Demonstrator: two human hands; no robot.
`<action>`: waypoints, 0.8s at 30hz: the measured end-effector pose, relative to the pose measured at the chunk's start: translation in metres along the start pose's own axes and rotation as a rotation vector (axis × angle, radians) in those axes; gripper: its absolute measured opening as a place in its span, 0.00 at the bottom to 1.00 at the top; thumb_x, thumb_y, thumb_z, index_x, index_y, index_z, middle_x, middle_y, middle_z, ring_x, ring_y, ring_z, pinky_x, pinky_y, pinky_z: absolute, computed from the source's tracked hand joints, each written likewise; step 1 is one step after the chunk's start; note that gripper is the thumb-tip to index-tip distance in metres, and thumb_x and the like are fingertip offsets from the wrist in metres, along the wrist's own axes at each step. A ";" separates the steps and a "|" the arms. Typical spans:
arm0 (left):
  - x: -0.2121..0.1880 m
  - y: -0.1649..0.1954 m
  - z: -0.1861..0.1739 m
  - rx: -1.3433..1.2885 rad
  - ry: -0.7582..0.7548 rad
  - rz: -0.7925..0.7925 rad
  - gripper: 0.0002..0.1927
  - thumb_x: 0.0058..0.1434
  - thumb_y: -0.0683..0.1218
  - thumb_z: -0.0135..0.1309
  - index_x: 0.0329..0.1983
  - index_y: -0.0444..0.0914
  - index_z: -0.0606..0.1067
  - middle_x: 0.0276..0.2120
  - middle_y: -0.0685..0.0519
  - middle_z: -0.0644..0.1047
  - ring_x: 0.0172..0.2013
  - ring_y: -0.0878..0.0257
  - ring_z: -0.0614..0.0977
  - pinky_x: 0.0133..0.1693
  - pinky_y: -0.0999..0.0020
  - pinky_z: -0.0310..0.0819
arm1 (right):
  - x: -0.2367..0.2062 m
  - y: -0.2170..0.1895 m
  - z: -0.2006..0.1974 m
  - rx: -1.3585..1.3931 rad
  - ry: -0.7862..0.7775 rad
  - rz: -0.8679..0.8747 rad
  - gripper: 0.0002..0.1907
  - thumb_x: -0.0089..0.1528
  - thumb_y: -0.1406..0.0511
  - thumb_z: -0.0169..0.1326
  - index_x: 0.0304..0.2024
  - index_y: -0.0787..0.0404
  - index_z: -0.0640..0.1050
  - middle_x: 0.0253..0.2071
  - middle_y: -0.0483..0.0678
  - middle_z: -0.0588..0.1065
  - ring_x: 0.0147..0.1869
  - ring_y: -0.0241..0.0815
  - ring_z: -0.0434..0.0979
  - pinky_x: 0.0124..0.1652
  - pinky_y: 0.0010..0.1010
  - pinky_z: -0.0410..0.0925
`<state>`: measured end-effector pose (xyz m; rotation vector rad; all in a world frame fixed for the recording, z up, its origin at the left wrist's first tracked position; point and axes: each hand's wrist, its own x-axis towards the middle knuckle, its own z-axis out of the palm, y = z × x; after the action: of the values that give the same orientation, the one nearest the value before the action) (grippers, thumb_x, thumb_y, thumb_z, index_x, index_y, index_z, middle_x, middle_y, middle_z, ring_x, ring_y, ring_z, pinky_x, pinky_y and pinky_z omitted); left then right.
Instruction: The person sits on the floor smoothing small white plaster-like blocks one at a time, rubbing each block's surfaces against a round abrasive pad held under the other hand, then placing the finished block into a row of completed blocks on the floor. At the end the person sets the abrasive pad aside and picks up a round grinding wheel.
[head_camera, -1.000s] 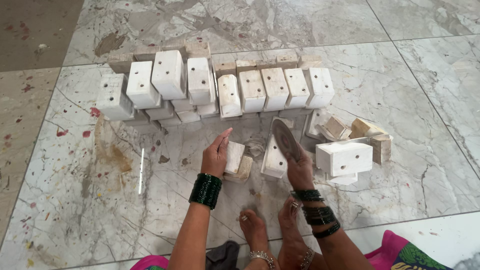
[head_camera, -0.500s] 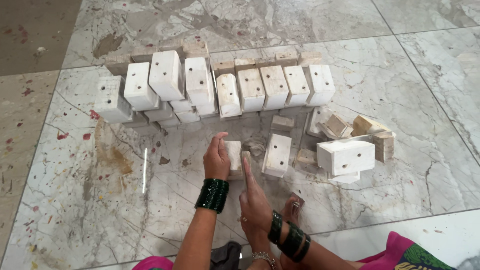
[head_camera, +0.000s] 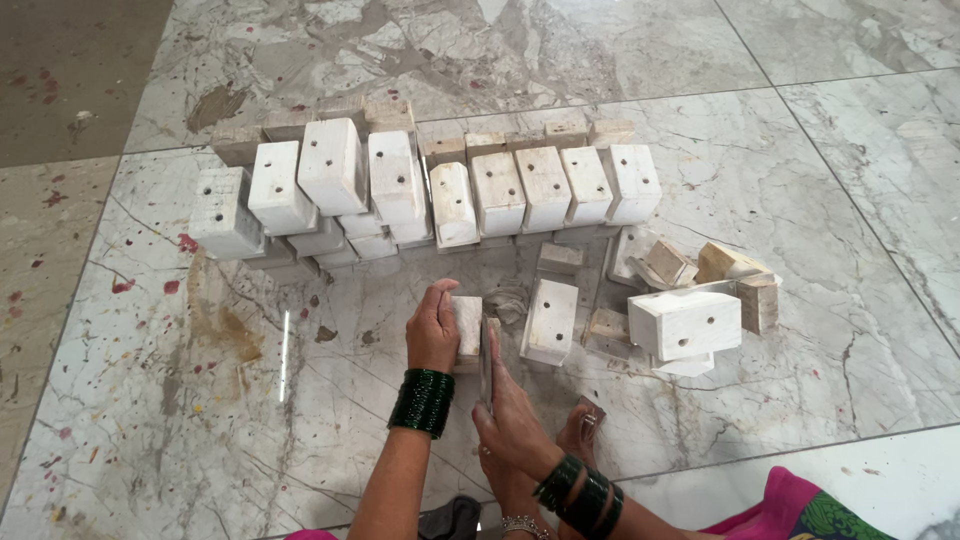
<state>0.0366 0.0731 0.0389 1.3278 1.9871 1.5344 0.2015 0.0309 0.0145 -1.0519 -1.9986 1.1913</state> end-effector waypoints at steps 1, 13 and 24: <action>0.000 0.000 0.000 0.003 -0.007 0.006 0.11 0.73 0.46 0.43 0.52 0.43 0.76 0.47 0.45 0.82 0.47 0.46 0.85 0.46 0.58 0.79 | 0.000 0.004 0.000 -0.001 -0.027 0.104 0.53 0.55 0.72 0.52 0.76 0.65 0.39 0.65 0.70 0.65 0.69 0.65 0.66 0.65 0.43 0.61; 0.004 0.002 -0.007 -0.014 -0.101 -0.011 0.12 0.69 0.48 0.48 0.53 0.45 0.76 0.45 0.44 0.83 0.48 0.45 0.84 0.47 0.57 0.78 | 0.018 0.045 -0.014 0.881 0.043 0.472 0.24 0.58 0.74 0.51 0.58 0.65 0.71 0.45 0.51 0.75 0.44 0.41 0.73 0.42 0.33 0.68; 0.023 -0.010 -0.035 0.227 -0.384 -0.139 0.15 0.70 0.54 0.43 0.56 0.54 0.75 0.44 0.45 0.83 0.47 0.41 0.82 0.46 0.49 0.77 | 0.023 0.066 -0.013 1.328 0.105 0.567 0.20 0.55 0.80 0.49 0.51 0.67 0.72 0.47 0.52 0.77 0.47 0.43 0.80 0.50 0.36 0.73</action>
<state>-0.0048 0.0706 0.0505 1.4085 1.9913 0.9300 0.2220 0.0751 -0.0375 -0.8563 -0.4442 2.1635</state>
